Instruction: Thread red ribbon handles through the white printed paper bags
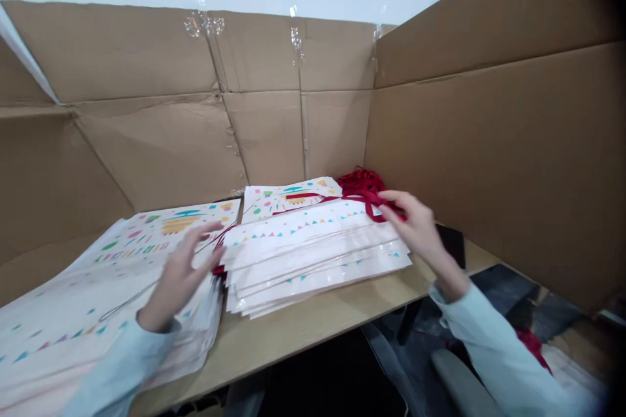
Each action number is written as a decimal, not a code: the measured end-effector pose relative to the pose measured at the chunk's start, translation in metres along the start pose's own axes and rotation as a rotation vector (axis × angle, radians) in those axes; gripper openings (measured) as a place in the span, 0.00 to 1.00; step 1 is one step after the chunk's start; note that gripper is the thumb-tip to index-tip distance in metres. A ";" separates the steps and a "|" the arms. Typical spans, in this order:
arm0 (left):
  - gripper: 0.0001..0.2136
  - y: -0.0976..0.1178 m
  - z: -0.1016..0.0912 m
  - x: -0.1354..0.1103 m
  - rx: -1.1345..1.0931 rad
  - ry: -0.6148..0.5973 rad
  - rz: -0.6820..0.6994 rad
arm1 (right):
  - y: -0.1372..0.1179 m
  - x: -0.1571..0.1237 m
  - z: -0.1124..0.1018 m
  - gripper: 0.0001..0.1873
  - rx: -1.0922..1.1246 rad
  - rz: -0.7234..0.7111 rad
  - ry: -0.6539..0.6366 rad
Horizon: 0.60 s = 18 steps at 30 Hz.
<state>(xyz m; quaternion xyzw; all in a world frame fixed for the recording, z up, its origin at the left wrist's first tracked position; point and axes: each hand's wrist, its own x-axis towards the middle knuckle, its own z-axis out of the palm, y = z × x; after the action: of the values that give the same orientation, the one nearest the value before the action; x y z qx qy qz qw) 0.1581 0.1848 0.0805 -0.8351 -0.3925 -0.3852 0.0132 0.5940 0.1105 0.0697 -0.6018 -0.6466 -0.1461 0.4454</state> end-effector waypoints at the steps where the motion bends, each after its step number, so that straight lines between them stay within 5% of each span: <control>1: 0.25 0.000 0.018 0.003 0.030 -0.053 0.076 | 0.005 0.002 0.005 0.16 -0.038 -0.018 -0.029; 4: 0.29 -0.005 0.060 0.004 0.202 -0.207 0.303 | 0.024 0.003 0.022 0.18 -0.162 -0.005 -0.153; 7: 0.26 -0.013 0.078 0.000 0.273 -0.253 0.382 | 0.039 0.002 0.031 0.20 -0.200 0.030 -0.195; 12: 0.22 -0.019 0.078 -0.007 0.269 -0.209 0.373 | 0.051 0.026 0.029 0.30 -0.222 0.046 -0.294; 15: 0.21 -0.018 0.077 -0.011 0.248 -0.211 0.324 | 0.060 0.050 0.031 0.23 -0.117 0.011 -0.481; 18: 0.19 -0.017 0.077 -0.015 0.223 -0.186 0.281 | 0.073 0.067 0.033 0.17 -0.098 0.060 -0.486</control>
<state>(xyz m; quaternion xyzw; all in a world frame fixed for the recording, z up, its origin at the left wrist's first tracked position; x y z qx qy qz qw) 0.1896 0.2121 0.0113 -0.9070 -0.3119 -0.2548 0.1231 0.6555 0.1942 0.0761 -0.6592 -0.7086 -0.0150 0.2514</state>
